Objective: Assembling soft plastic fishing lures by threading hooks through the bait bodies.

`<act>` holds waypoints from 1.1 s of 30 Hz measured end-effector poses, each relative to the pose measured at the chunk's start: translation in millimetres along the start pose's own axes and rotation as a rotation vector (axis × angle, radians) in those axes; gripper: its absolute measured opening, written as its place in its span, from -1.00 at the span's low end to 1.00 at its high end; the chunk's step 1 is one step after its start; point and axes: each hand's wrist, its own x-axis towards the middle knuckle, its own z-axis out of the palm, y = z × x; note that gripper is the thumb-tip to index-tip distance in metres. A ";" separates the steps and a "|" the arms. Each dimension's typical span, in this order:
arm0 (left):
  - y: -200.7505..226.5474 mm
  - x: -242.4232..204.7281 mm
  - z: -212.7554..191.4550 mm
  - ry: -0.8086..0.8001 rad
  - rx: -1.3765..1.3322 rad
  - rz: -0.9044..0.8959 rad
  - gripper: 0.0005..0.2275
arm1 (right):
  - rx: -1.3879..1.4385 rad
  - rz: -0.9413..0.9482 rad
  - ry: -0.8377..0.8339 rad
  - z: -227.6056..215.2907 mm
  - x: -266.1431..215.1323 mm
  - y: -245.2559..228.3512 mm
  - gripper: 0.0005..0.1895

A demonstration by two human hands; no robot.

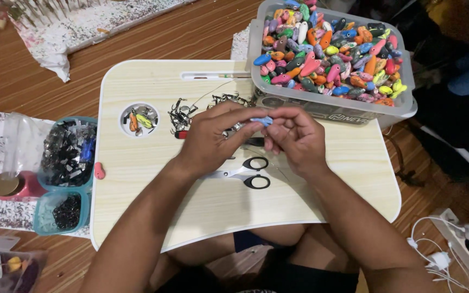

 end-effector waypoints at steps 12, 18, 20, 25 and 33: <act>3.5 1.2 1.5 -0.011 -0.031 -0.051 -0.82 | -0.006 -0.061 0.002 -0.1 -4.3 1.3 -0.70; 3.5 0.3 -0.6 -0.023 -0.065 -0.085 -0.84 | -0.067 -0.073 0.011 0.6 -6.1 -0.7 -0.71; 4.4 0.6 -0.7 -0.025 -0.067 -0.084 -0.84 | -0.071 -0.078 0.010 -0.4 -6.4 1.8 -0.70; 3.7 1.6 0.3 -0.032 -0.082 -0.086 -0.80 | -0.059 -0.083 0.012 -0.2 -4.3 0.1 -0.69; -0.4 2.9 3.1 0.007 -0.264 -0.206 -0.80 | -0.198 -0.202 -0.004 1.5 -0.2 -1.9 -0.55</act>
